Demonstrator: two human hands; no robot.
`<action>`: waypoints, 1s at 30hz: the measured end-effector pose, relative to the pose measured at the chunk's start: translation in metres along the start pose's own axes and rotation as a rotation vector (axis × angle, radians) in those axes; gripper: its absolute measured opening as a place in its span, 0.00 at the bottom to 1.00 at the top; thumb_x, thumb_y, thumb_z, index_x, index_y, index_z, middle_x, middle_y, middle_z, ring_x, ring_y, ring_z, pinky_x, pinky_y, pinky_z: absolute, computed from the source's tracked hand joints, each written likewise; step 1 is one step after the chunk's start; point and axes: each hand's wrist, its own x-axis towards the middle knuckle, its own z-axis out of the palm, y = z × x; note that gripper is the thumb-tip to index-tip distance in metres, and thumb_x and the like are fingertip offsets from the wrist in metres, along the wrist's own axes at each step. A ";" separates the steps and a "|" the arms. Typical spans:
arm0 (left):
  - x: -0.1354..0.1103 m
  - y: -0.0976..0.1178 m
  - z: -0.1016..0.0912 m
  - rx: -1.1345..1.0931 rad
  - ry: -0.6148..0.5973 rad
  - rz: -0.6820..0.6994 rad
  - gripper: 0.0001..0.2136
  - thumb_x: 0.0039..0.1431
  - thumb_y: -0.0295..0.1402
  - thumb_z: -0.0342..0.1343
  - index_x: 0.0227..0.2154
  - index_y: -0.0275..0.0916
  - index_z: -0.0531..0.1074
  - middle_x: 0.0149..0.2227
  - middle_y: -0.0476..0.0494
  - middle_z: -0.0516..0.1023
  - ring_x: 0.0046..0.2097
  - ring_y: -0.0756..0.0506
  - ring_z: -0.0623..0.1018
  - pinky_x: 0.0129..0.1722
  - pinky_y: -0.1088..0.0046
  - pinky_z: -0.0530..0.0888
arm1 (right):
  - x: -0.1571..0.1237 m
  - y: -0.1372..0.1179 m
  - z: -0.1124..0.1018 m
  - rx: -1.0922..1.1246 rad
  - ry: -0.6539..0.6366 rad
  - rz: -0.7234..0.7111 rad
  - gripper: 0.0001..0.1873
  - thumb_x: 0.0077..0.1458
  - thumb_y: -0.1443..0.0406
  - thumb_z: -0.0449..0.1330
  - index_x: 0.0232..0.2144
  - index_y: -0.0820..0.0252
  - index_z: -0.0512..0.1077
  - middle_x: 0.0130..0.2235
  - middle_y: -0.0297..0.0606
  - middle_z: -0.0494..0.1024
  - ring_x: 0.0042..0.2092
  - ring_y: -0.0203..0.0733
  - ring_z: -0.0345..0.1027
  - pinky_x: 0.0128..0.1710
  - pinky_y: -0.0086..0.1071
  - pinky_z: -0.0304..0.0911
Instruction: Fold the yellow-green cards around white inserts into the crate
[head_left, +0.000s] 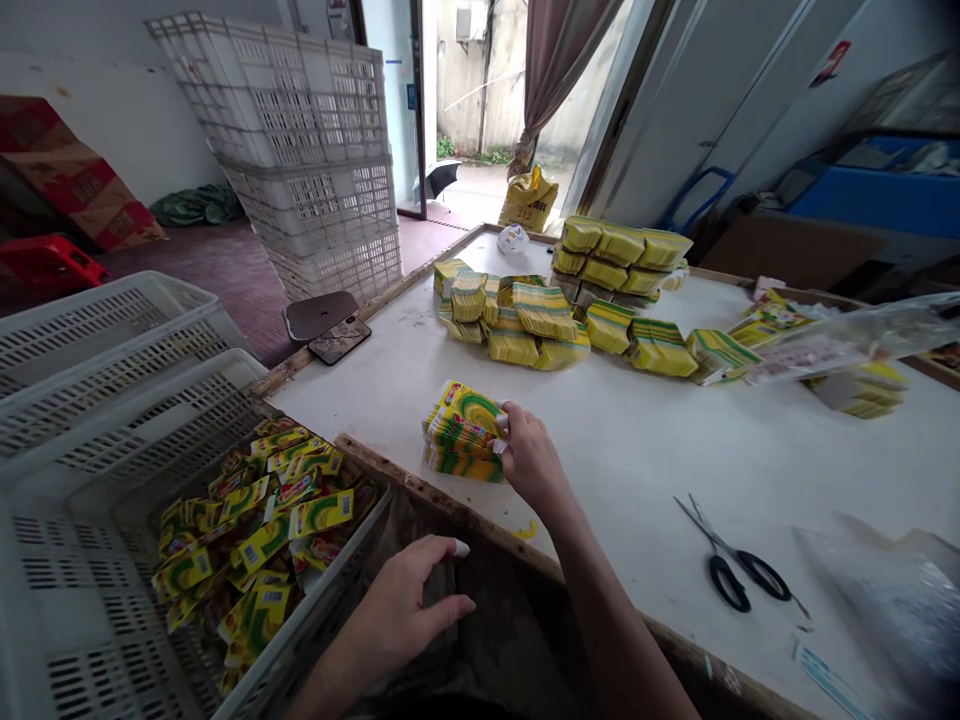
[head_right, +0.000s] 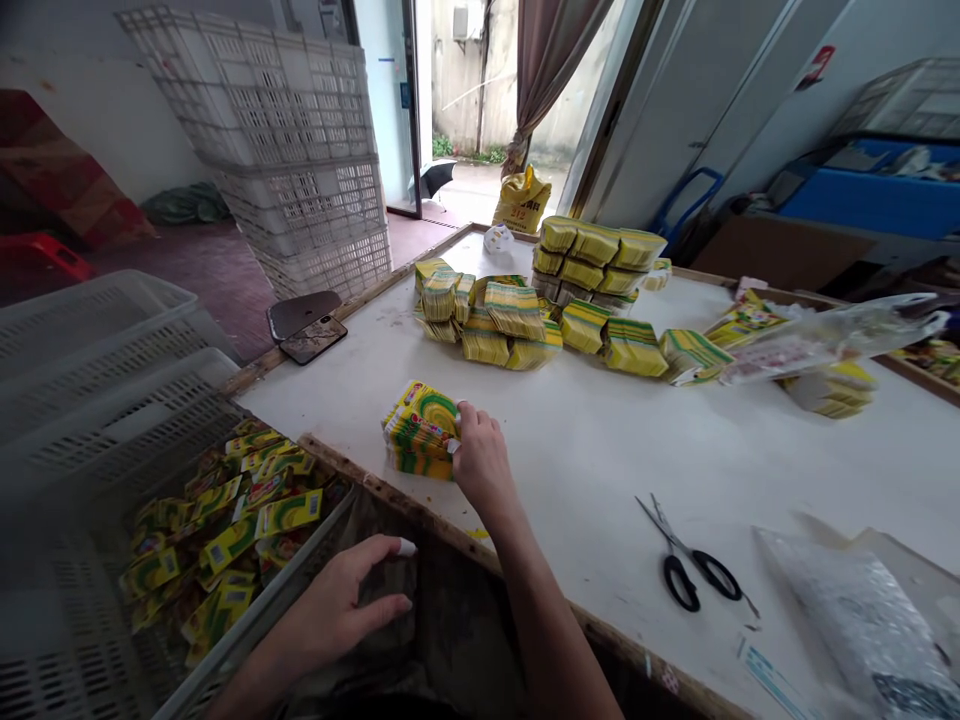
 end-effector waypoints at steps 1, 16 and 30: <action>0.000 -0.001 0.001 -0.036 0.000 -0.009 0.18 0.52 0.35 0.61 0.47 0.39 0.72 0.49 0.40 0.77 0.52 0.39 0.75 0.53 0.64 0.70 | 0.000 -0.001 0.000 0.011 0.009 0.002 0.25 0.48 0.76 0.54 0.51 0.64 0.63 0.42 0.48 0.74 0.43 0.52 0.65 0.47 0.44 0.63; 0.028 -0.006 0.020 -1.116 0.569 0.233 0.31 0.43 0.54 0.63 0.48 0.40 0.71 0.46 0.38 0.76 0.47 0.38 0.76 0.45 0.64 0.75 | -0.048 -0.040 -0.002 0.681 -0.171 0.009 0.30 0.44 0.78 0.53 0.50 0.56 0.59 0.35 0.32 0.70 0.32 0.36 0.67 0.33 0.29 0.65; 0.031 0.016 0.020 -1.019 0.631 0.163 0.38 0.39 0.69 0.51 0.40 0.39 0.74 0.39 0.40 0.77 0.45 0.37 0.77 0.45 0.62 0.76 | -0.090 -0.061 0.010 1.204 -0.254 0.292 0.19 0.46 0.68 0.65 0.42 0.54 0.68 0.36 0.33 0.73 0.38 0.41 0.68 0.36 0.30 0.63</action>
